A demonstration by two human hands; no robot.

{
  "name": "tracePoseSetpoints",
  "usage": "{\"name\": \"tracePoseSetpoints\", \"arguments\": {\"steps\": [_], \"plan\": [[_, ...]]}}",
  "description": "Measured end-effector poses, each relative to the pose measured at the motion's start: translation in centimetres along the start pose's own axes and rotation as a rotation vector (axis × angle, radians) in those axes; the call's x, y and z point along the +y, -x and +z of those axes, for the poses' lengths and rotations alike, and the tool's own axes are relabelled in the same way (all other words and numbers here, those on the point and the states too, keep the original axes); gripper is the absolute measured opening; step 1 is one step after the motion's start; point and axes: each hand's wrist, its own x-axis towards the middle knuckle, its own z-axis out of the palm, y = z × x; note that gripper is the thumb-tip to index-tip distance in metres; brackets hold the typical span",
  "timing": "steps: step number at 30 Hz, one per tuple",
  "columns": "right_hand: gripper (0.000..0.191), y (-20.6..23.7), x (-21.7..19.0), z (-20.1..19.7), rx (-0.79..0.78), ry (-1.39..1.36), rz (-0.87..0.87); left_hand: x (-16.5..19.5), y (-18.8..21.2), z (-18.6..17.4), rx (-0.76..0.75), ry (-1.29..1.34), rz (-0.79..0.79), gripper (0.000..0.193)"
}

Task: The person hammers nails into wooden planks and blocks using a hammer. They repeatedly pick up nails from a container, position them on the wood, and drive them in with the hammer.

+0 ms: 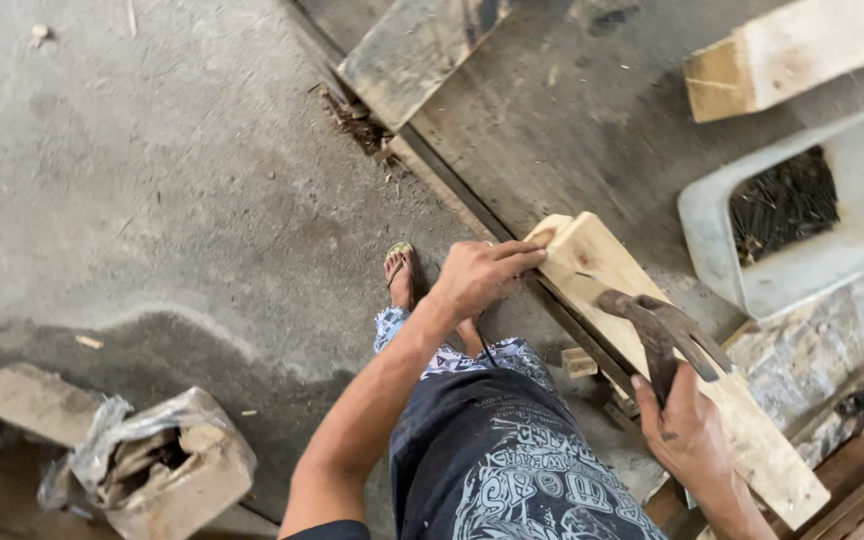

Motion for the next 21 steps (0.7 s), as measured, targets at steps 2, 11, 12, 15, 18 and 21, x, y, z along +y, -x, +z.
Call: {"name": "tracePoseSetpoints", "arguments": {"steps": [2,11,12,15,18,21], "plan": [[0.044,0.1,0.0,0.0,0.004,-0.083,-0.044,-0.5,0.0,0.1,0.038,0.007,0.005,0.048],[0.044,0.3,1.0,0.5,0.019,-0.134,-0.113,2.6,-0.9,-0.2,0.088,0.156,-0.171,0.028],[0.045,0.3,1.1,0.5,-0.038,-0.144,-0.047,3.1,-1.2,-0.7,0.06,0.188,-0.231,0.027],[0.046,0.1,0.9,0.1,0.056,-0.175,-0.203,4.6,-1.8,-1.6,-0.01,0.565,-0.499,0.036],[0.049,0.1,0.4,-0.5,0.181,-0.147,-0.38,7.1,-2.6,0.7,0.238,0.547,-0.748,0.046],[0.051,-0.2,0.0,-1.0,0.079,-0.143,-0.204,7.7,-2.8,2.7,0.405,0.391,-0.543,0.039]]}}
